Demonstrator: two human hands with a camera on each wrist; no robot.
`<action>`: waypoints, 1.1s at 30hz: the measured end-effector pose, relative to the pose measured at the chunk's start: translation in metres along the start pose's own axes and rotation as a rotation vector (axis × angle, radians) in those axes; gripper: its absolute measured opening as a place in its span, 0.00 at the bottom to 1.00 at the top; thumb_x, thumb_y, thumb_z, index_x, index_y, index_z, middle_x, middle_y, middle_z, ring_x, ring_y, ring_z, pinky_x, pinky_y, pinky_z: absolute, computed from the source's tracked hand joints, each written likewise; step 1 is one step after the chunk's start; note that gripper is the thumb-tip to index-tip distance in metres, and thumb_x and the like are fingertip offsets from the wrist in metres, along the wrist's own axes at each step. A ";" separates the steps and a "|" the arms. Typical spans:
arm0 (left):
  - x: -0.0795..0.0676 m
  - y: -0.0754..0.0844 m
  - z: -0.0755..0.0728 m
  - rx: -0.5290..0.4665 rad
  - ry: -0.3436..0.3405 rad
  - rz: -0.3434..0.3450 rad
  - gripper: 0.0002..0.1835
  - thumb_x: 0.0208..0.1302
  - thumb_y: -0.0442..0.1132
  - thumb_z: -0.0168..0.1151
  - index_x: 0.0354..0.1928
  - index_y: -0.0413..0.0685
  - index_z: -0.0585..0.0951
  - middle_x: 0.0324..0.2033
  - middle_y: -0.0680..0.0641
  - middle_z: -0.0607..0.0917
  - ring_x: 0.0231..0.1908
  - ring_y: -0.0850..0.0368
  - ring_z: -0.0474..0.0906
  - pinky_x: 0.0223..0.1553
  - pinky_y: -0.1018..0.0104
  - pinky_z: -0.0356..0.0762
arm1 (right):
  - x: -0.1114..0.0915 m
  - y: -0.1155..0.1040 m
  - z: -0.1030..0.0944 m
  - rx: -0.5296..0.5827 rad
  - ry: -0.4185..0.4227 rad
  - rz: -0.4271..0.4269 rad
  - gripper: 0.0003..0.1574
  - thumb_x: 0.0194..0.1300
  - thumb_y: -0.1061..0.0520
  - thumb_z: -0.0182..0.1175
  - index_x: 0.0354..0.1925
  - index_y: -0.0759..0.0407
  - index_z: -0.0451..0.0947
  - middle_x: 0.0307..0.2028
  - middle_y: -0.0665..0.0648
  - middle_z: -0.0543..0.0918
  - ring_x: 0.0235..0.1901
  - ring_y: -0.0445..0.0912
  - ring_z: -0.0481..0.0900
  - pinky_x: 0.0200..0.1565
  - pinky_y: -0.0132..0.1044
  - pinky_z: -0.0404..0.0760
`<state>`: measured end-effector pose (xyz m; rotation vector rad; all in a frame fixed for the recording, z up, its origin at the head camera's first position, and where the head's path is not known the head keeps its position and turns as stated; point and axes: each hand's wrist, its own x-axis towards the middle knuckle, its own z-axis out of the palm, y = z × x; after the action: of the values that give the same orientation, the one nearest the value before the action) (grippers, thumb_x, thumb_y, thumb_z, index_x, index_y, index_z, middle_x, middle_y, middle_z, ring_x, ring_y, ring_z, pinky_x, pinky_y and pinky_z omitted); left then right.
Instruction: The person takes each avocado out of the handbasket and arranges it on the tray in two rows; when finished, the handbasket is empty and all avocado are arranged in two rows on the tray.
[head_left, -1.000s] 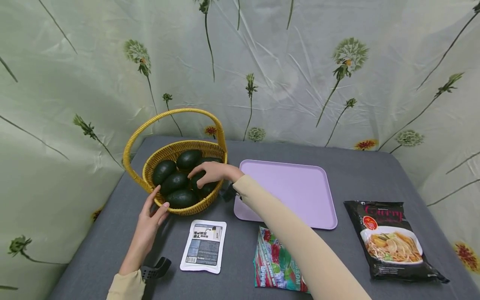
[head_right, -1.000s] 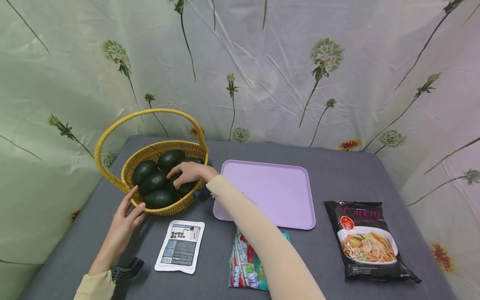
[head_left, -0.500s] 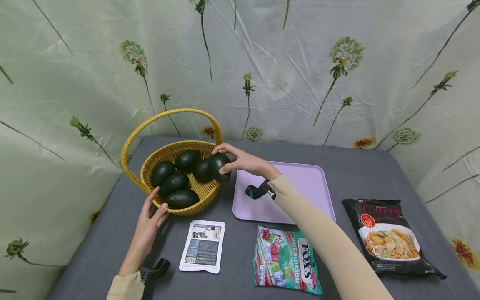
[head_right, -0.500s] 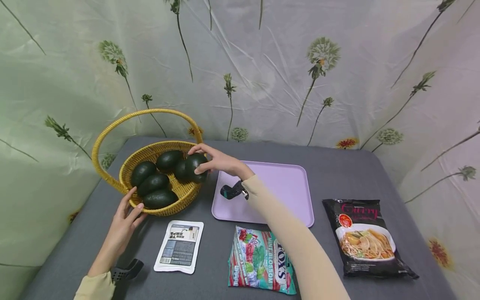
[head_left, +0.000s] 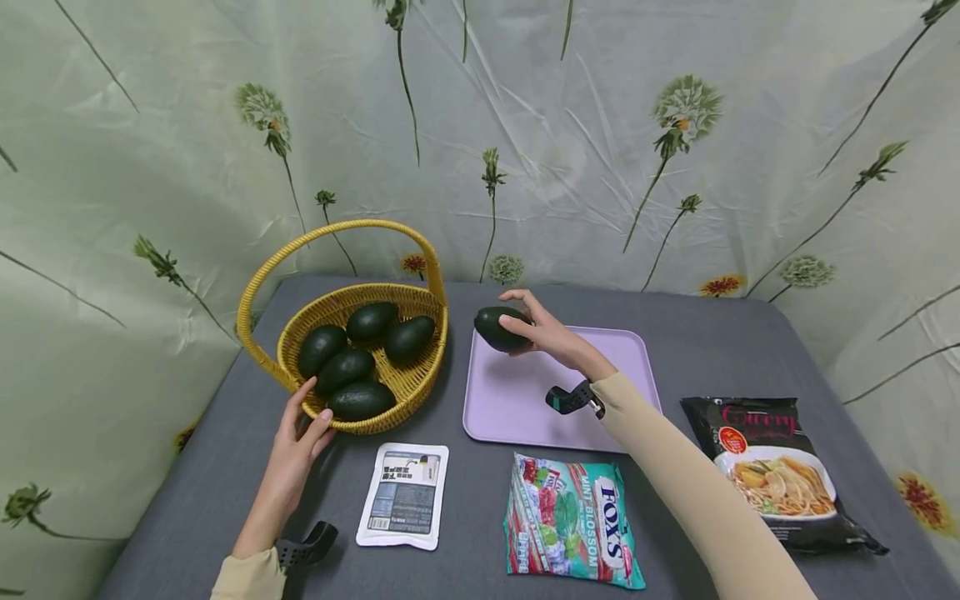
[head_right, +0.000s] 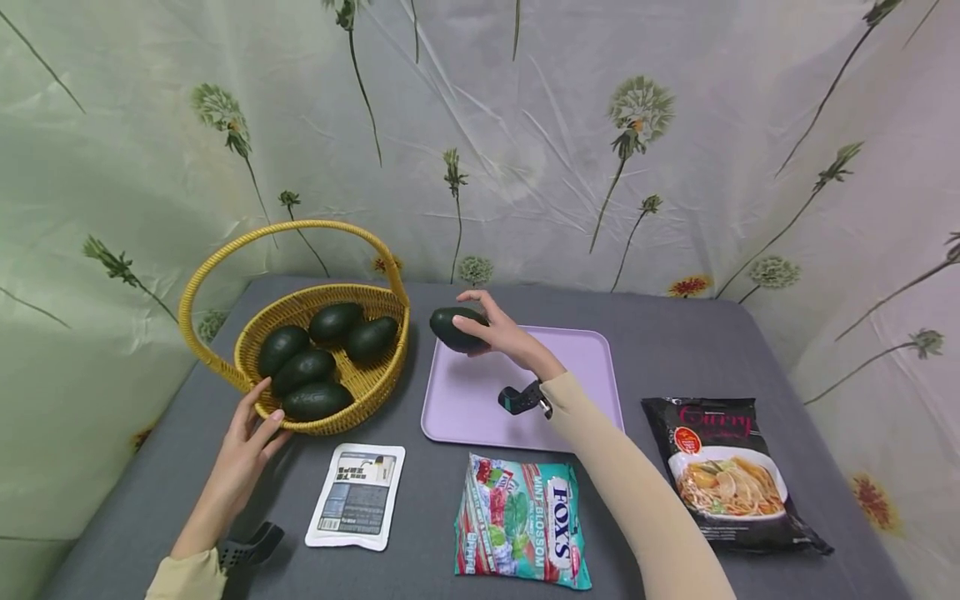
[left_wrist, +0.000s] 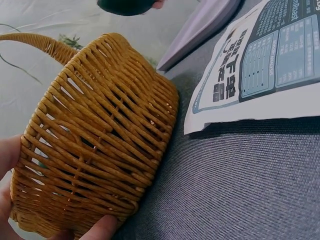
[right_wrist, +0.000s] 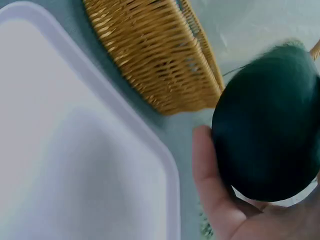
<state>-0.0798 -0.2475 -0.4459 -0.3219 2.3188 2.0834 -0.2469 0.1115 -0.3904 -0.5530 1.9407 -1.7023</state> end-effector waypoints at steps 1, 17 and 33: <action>0.000 0.000 0.000 -0.003 0.000 -0.001 0.37 0.73 0.49 0.51 0.76 0.59 0.45 0.73 0.43 0.37 0.69 0.44 0.46 0.48 0.84 0.70 | -0.003 0.002 -0.002 0.001 -0.009 -0.002 0.28 0.74 0.50 0.48 0.67 0.53 0.52 0.61 0.69 0.63 0.50 0.60 0.75 0.50 0.61 0.75; -0.002 -0.002 0.000 -0.024 -0.006 0.021 0.36 0.74 0.47 0.50 0.76 0.58 0.45 0.73 0.42 0.36 0.68 0.43 0.46 0.46 0.85 0.70 | -0.022 0.023 -0.011 0.017 -0.048 0.039 0.35 0.75 0.51 0.46 0.74 0.44 0.45 0.69 0.65 0.48 0.61 0.60 0.63 0.59 0.56 0.67; -0.002 -0.002 0.001 -0.018 -0.008 0.031 0.35 0.74 0.47 0.49 0.76 0.58 0.45 0.72 0.40 0.38 0.68 0.42 0.47 0.47 0.84 0.70 | -0.005 0.032 0.008 -0.216 0.141 0.091 0.36 0.68 0.51 0.58 0.71 0.45 0.58 0.61 0.64 0.66 0.51 0.53 0.69 0.43 0.40 0.75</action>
<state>-0.0776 -0.2462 -0.4475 -0.2784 2.3170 2.1161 -0.2372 0.1128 -0.4223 -0.4235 2.2321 -1.5220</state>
